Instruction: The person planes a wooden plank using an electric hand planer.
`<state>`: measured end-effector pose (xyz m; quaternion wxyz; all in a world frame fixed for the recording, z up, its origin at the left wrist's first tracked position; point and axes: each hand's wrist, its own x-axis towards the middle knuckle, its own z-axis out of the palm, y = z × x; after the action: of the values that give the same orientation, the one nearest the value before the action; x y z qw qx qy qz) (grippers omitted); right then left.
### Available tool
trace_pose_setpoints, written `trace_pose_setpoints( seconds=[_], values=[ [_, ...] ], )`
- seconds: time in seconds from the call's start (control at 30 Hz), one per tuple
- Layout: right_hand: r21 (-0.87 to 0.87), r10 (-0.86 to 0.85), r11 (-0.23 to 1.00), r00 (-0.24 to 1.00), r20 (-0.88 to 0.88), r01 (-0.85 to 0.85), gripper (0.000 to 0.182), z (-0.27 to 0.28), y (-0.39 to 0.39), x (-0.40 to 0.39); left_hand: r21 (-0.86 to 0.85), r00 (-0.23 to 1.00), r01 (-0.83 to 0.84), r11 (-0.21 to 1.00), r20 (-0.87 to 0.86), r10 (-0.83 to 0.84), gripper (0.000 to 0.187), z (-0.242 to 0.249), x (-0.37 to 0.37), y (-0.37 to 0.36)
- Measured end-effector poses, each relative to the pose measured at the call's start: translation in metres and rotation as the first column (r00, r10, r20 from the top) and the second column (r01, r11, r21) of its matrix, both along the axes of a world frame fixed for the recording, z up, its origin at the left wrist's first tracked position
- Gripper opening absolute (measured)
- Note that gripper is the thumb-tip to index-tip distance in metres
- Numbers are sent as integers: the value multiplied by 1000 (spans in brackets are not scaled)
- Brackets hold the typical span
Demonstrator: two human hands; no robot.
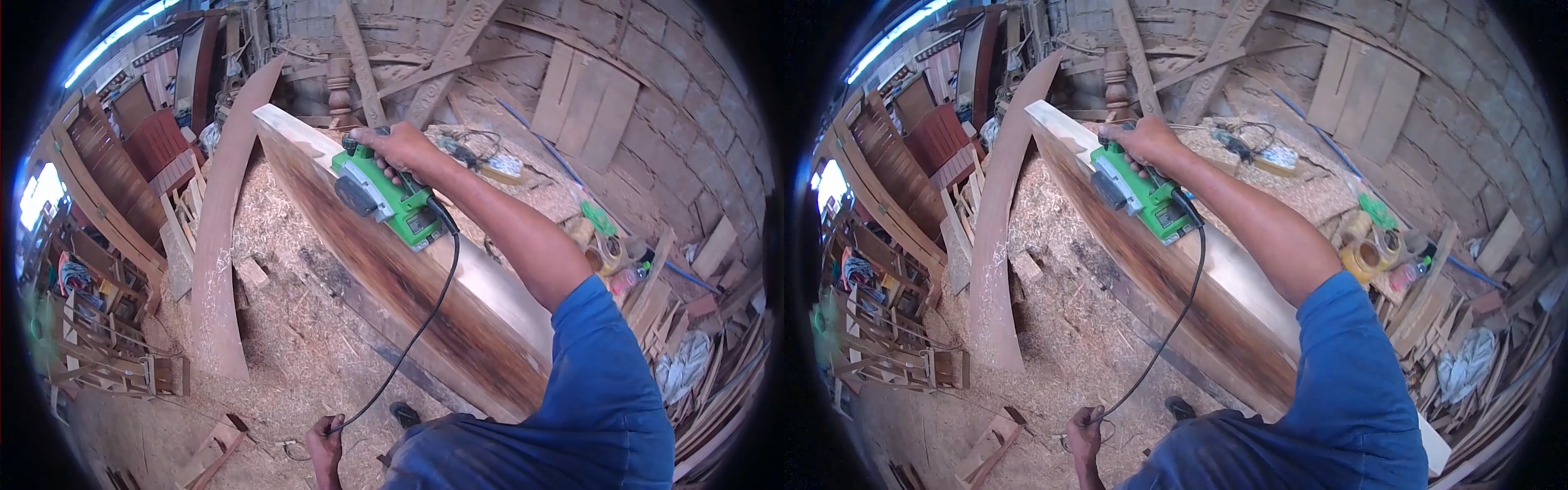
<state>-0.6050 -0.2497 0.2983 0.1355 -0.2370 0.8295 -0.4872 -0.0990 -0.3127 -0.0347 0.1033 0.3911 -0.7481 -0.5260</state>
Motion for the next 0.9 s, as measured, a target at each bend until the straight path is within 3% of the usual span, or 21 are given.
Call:
trace_pose_setpoints(
  seconds=[0.27, 0.37, 0.5, 0.67, 0.77, 0.9],
  values=[
    [-48, 41, 998, 999, 5, -40, 66, -3, -94, -63, -66, 998, -32, 997, 43, 34, 37, 3, -59, -57],
    [-28, 61, 998, 998, 1, -61, 65, 2, -122, -78, -14, 998, -40, 999, 42, 41, 37, -9, -79, -77],
    [-73, 71, 995, 997, 8, -70, 66, -4, -174, -109, -20, 994, 33, 999, 104, -31, 38, -18, -113, -113],
    [-26, 58, 998, 998, -14, -58, 66, -4, -240, -146, 31, 996, 70, 997, 61, -72, 40, -42, -161, -177],
    [-40, 68, 997, 997, -28, -69, 65, -2, -278, -167, -16, 995, 87, 996, 53, -86, 41, -16, -196, -219],
    [-11, 64, 998, 998, 1, -64, 63, -2, -332, -198, -66, 989, 112, 991, 106, -105, 41, -17, -227, -282]
  ],
)
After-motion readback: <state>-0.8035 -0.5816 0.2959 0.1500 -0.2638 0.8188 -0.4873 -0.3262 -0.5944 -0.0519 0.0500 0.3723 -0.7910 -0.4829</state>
